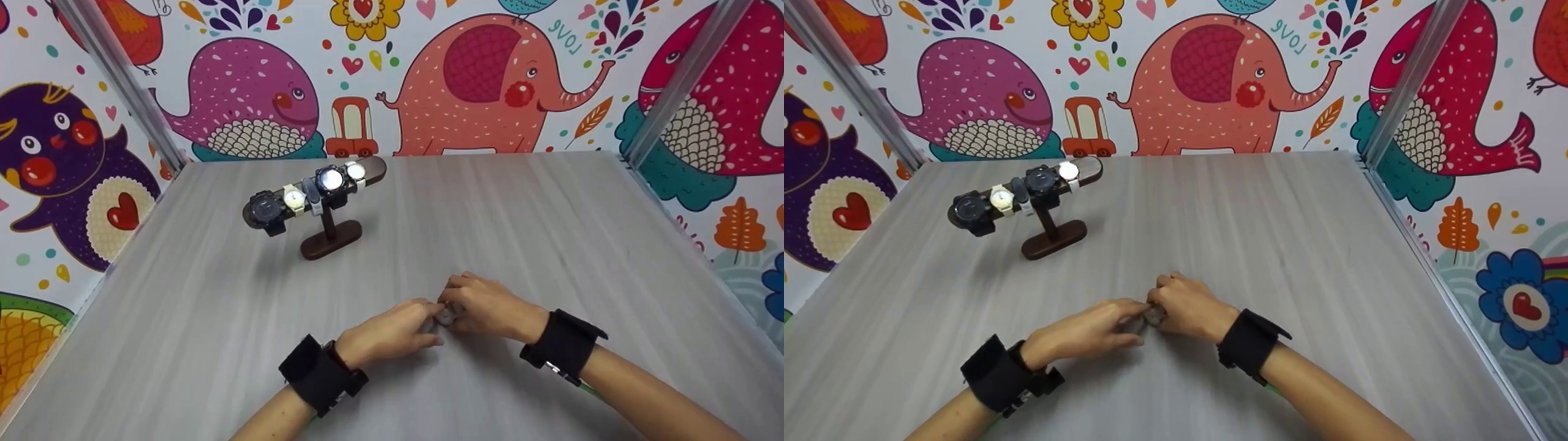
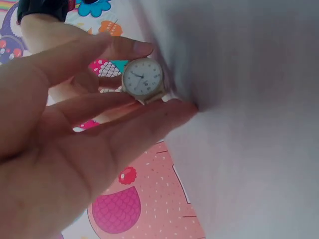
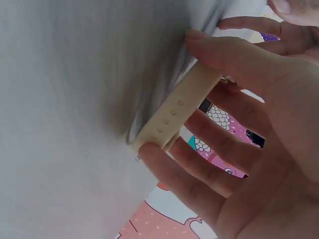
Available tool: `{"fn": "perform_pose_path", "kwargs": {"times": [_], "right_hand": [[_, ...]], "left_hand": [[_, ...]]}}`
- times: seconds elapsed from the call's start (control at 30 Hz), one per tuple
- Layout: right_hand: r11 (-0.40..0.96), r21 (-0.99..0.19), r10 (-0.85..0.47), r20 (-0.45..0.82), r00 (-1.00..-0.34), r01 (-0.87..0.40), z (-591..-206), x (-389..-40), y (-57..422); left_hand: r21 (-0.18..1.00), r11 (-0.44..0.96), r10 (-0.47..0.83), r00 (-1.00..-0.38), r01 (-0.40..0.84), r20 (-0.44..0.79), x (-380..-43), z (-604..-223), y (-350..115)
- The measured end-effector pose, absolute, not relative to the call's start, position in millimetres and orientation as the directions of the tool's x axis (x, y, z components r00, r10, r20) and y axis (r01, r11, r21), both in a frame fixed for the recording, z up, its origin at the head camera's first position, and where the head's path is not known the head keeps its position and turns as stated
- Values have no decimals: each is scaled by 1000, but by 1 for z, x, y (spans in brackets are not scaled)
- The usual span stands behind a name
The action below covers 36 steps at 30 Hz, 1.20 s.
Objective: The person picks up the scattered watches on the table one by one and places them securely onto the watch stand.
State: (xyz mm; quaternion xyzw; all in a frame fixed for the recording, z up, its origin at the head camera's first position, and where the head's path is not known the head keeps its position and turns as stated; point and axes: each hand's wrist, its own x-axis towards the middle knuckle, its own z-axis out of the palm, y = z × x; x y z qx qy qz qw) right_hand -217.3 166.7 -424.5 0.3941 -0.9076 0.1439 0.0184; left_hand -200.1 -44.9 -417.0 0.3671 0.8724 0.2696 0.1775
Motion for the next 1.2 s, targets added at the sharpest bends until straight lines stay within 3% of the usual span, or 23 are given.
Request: {"fn": "perform_pose_path", "kwargs": {"times": [0.2,0.67,0.97,1.1,1.2], "right_hand": [[645,-372,-679,122,-724,-667,-423,-226,167],[501,-738,-625,53,-779,-452,-421,-253,162],[383,-869,-532,69,-844,-312,-423,-287,148],[312,-927,-439,55,-897,-209,-422,-302,141],[248,-947,-368,103,-924,-204,-419,-312,134]], "left_hand": [[702,573,680,-724,423,-118,-202,-413,-52],[794,481,594,-805,371,17,-204,-408,-81],[798,473,320,-917,374,239,-215,-401,-126],[784,493,183,-926,377,331,-219,-402,-151],[754,517,104,-905,404,413,-220,-400,-170]]}}
